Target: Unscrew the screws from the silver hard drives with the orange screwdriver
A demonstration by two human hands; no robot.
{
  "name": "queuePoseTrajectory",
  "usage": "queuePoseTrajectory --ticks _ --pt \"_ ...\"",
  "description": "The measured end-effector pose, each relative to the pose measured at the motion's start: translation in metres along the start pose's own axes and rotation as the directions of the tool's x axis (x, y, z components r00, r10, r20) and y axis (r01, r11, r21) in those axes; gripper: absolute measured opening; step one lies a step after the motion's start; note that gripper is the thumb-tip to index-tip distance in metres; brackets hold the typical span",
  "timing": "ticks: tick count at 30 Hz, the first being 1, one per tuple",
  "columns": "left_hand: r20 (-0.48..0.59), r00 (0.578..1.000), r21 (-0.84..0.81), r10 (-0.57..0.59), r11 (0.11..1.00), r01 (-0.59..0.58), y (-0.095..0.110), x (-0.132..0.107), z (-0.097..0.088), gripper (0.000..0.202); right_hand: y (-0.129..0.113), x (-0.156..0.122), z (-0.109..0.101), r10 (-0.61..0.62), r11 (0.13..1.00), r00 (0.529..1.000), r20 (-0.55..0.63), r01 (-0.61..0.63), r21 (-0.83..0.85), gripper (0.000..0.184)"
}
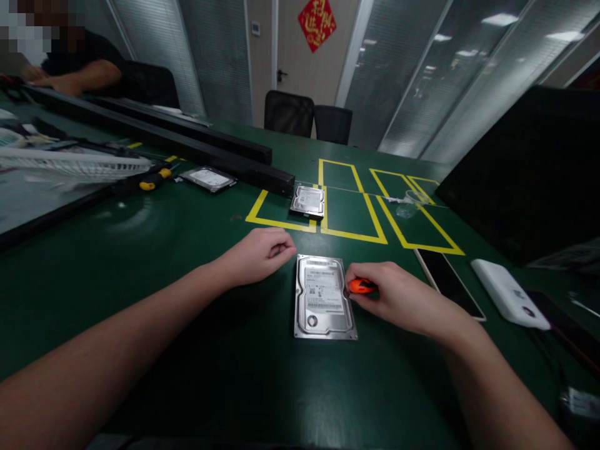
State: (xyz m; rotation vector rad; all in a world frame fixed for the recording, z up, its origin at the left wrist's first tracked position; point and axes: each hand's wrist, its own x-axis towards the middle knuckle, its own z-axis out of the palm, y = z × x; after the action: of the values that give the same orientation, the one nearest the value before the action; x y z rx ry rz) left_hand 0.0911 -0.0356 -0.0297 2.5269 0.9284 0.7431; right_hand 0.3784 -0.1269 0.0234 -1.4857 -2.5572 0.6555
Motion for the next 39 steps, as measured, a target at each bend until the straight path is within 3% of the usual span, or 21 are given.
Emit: queuePoseTrajectory --ticks 39 --pt "0.003 1.0 -0.01 0.001 1.0 -0.001 -0.002 -0.0006 0.0002 0.022 0.0011 0.0002 0.0008 -0.026 0.998 1.0 0.001 0.025 0.052 0.018"
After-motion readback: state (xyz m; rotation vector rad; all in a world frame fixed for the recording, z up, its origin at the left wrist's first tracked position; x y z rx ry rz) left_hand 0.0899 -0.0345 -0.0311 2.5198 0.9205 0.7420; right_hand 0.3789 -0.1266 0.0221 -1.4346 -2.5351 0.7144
